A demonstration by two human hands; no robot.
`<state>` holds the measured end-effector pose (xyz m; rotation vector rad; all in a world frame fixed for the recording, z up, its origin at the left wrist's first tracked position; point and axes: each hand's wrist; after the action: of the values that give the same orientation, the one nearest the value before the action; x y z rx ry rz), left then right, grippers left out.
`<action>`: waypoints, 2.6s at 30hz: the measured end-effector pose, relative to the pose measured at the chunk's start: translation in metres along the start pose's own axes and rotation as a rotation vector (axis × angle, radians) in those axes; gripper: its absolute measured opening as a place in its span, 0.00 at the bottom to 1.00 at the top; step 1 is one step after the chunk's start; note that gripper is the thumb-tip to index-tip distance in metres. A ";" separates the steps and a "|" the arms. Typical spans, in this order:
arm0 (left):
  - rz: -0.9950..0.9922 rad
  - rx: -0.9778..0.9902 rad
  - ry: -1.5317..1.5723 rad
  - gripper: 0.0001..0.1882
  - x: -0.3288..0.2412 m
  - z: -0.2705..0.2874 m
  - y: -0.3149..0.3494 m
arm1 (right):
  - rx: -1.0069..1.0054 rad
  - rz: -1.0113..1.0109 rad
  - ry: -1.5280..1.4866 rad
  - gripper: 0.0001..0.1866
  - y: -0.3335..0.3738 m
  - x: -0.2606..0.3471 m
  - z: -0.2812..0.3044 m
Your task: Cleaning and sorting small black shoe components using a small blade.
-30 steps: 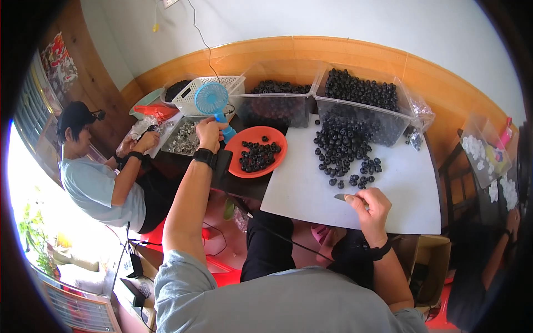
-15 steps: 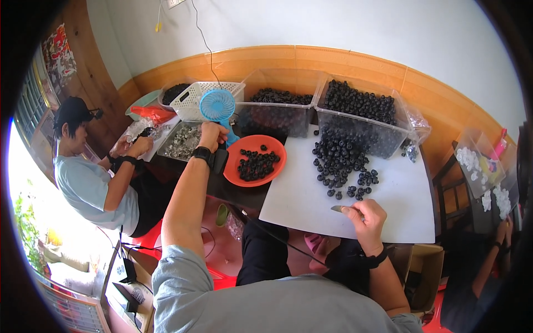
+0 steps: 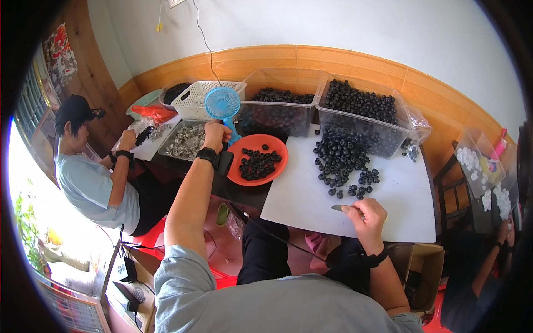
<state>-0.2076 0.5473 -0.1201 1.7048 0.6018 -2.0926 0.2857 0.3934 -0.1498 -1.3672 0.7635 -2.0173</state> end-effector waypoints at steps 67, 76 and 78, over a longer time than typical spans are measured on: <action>-1.223 0.377 -0.739 0.10 -0.034 -0.171 0.285 | -0.297 -0.057 -0.025 0.13 0.004 -0.016 0.045; -1.030 0.290 -0.744 0.06 -0.038 -0.176 0.295 | -0.277 -0.038 -0.008 0.14 0.004 -0.016 0.044; -1.050 0.310 -0.736 0.06 -0.037 -0.174 0.295 | -0.276 -0.020 -0.003 0.14 0.005 -0.018 0.043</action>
<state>0.1003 0.3953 -0.1416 0.5441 1.0865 -3.3924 0.3330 0.3973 -0.1513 -1.5337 1.0614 -1.9790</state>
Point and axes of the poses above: each hand's wrist, its own y-axis away from the middle knuckle, its own z-axis out of the back of the hand, x = y × z, and after that the axes turned 11 degrees about -y, right-handed
